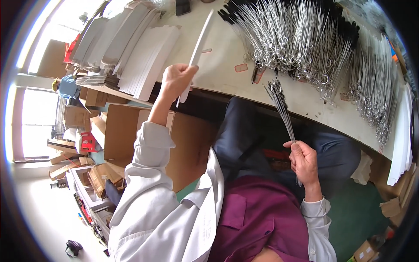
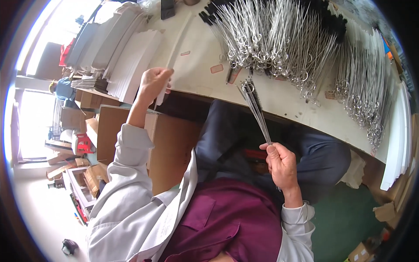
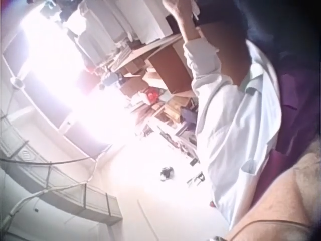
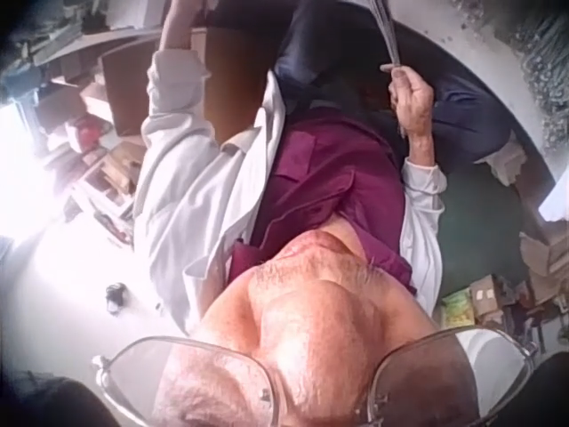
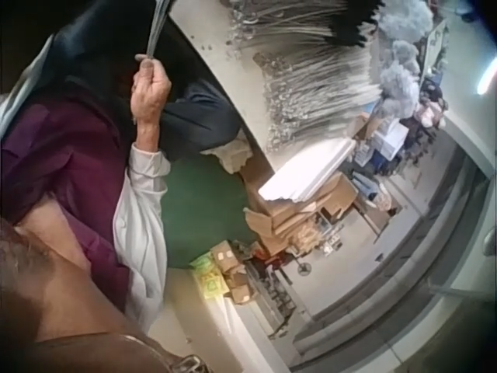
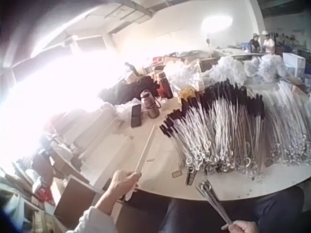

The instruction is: Folding plastic strips into rectangular sleeves and inserting wire brushes into them for packaging.

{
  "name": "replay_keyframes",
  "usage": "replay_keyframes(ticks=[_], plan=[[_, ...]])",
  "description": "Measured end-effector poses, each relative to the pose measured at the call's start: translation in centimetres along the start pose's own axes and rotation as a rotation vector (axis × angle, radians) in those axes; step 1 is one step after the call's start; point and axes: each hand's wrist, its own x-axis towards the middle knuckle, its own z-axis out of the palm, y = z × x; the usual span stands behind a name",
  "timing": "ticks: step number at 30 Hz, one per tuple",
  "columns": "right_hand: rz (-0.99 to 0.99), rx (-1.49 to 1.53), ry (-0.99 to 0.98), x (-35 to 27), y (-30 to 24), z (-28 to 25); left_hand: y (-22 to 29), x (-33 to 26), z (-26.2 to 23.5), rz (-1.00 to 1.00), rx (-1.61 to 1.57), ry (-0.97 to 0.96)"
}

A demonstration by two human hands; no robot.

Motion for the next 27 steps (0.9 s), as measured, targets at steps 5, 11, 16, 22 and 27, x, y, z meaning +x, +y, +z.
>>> replay_keyframes(ticks=[5, 11, 16, 22, 27], plan=[[-0.042, -0.038, -0.080, -0.6, -1.1, 1.3, 1.0, -1.5, 1.5, -0.118, -1.260, -0.302], [-0.111, -0.050, -0.242, -1.5, -2.7, 3.1, 2.6, -1.9, 4.7, -0.024, -1.531, -0.332], [-0.157, -0.095, -0.219, -1.4, -2.1, 3.8, 4.2, -2.7, 6.2, 0.064, -1.519, -0.207], [-0.119, -0.105, -0.240, -1.2, -1.3, 3.7, 5.4, -3.7, 6.8, 0.106, -1.588, -0.180], [0.138, 0.046, -0.309, -0.7, -1.4, 2.8, 5.6, -4.4, 6.9, 0.106, -1.568, -0.224]])
